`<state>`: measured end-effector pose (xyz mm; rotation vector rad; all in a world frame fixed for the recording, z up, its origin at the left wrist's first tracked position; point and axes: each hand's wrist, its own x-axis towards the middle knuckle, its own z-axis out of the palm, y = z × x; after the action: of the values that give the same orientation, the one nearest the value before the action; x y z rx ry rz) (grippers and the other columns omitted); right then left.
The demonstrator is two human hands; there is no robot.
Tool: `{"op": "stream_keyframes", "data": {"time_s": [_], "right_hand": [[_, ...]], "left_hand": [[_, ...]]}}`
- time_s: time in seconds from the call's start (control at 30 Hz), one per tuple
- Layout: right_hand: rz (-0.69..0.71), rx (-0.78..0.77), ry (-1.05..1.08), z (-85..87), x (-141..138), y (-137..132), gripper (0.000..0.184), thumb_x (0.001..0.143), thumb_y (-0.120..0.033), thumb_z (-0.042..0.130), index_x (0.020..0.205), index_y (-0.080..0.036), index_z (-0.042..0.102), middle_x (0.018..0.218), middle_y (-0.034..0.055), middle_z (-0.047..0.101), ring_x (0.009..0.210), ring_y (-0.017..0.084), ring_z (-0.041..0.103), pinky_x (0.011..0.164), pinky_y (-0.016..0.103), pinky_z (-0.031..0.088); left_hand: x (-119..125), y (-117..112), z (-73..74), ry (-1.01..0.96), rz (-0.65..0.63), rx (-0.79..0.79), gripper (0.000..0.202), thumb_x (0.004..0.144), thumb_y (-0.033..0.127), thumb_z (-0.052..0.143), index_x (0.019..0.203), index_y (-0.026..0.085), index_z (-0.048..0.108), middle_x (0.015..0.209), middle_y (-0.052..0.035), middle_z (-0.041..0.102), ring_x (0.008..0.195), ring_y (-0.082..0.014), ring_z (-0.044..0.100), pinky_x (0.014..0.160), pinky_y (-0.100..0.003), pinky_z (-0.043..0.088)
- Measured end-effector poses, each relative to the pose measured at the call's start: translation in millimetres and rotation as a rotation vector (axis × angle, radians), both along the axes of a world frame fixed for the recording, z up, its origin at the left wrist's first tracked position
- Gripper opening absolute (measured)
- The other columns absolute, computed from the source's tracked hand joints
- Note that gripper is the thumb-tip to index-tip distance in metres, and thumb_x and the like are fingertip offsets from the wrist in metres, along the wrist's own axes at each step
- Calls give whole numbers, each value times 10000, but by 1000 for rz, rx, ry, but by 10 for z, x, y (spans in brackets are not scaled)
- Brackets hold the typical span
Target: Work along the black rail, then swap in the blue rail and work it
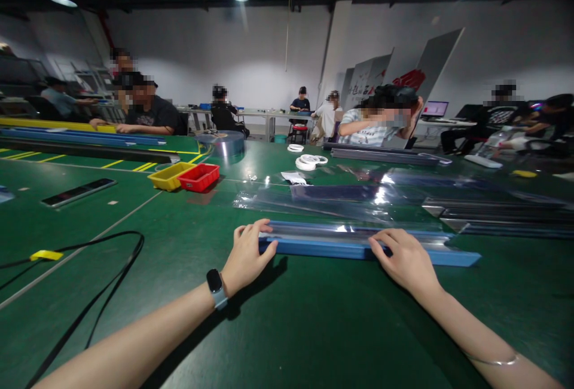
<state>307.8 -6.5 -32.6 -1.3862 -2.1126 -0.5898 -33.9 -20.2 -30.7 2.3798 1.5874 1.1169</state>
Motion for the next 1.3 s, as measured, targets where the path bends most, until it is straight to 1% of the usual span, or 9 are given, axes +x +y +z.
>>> {"op": "stream_keyframes", "data": {"time_s": [0.1,0.27,0.47,0.93,1.07,1.3], "right_hand": [[-16,-15,-1,4,-3,-5,252,806,-360,434,806,-178,607,821,76,596,781,200,536,698,332,404],[-9,19,0,-24,6,10,285,807,-378,421,731,-184,615,761,68,607,745,192,550,689,322,401],[-38,-18,8,-30,4,8,286,804,-383,423,732,-185,616,757,58,612,731,184,555,664,303,398],[-97,-92,-11,-53,34,11,287,812,-401,408,746,-202,604,744,37,619,681,175,562,634,289,392],[-88,-85,-7,-44,34,8,276,812,-392,411,798,-197,607,783,43,623,719,181,564,661,295,398],[-56,-5,14,-50,20,23,271,807,-371,422,903,-187,598,920,62,613,862,207,546,787,339,383]], "left_hand": [[2,2,0,3,-5,-2,263,816,333,438,1056,226,444,1056,-30,539,1002,-184,461,889,-386,252],[-2,15,-24,17,-1,-10,278,813,343,438,1066,229,445,1031,-30,550,983,-184,473,882,-387,261],[-5,24,-44,15,-3,-15,293,816,343,429,1085,228,428,1030,-31,552,973,-185,476,884,-389,258],[4,18,-39,4,-9,-40,257,819,331,427,1052,225,428,1059,-25,540,971,-177,483,895,-385,244],[6,18,-43,-6,8,-24,277,821,334,424,1075,223,422,1056,-30,539,982,-179,477,889,-381,254],[-1,7,-30,33,13,25,308,827,330,413,1117,225,411,1120,-44,512,1040,-187,444,913,-382,247]]}}
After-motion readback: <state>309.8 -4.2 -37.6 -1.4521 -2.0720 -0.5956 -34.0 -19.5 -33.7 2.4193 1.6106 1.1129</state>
